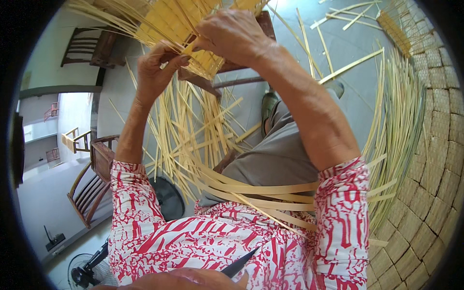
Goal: The person weaves a basket by hand, interlacing thin strips of bamboo or rattan through a pre-formed frame. The person sits on a chair and works on the basket placed on a small wooden stool, continuously threading and tightening the strips.
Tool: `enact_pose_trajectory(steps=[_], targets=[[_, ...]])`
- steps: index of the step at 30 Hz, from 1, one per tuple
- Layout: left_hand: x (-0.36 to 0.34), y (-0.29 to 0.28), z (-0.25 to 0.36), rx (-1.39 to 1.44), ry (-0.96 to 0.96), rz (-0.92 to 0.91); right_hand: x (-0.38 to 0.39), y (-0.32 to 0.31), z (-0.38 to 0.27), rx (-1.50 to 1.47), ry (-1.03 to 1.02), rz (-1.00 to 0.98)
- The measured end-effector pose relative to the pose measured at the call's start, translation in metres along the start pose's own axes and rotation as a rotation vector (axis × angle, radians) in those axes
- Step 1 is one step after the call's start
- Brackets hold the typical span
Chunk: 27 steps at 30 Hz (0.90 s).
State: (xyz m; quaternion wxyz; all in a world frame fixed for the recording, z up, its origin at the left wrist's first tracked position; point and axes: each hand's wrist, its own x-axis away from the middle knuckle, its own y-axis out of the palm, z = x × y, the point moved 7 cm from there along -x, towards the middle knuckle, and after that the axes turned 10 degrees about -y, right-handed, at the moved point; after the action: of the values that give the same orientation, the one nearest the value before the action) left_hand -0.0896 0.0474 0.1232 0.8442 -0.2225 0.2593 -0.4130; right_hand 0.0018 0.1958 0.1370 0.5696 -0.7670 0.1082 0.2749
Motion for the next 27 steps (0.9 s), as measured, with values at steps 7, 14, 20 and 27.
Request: enact_pose_trajectory(steps=[7,14,20,27], targets=[[0.001,-0.009,-0.018,0.02,-0.041,0.099,0.04,0.015,0.013,-0.451,0.455,0.303],[0.0,-0.007,-0.018,0.116,0.036,0.143,0.043,0.051,0.054,-1.846,0.883,0.834],[0.006,-0.009,-0.011,0.202,0.051,0.231,0.013,0.035,0.023,-1.929,0.562,0.37],[0.007,-0.012,0.001,0.086,0.089,0.254,-0.015,-0.007,-0.027,-1.286,0.181,0.218]])
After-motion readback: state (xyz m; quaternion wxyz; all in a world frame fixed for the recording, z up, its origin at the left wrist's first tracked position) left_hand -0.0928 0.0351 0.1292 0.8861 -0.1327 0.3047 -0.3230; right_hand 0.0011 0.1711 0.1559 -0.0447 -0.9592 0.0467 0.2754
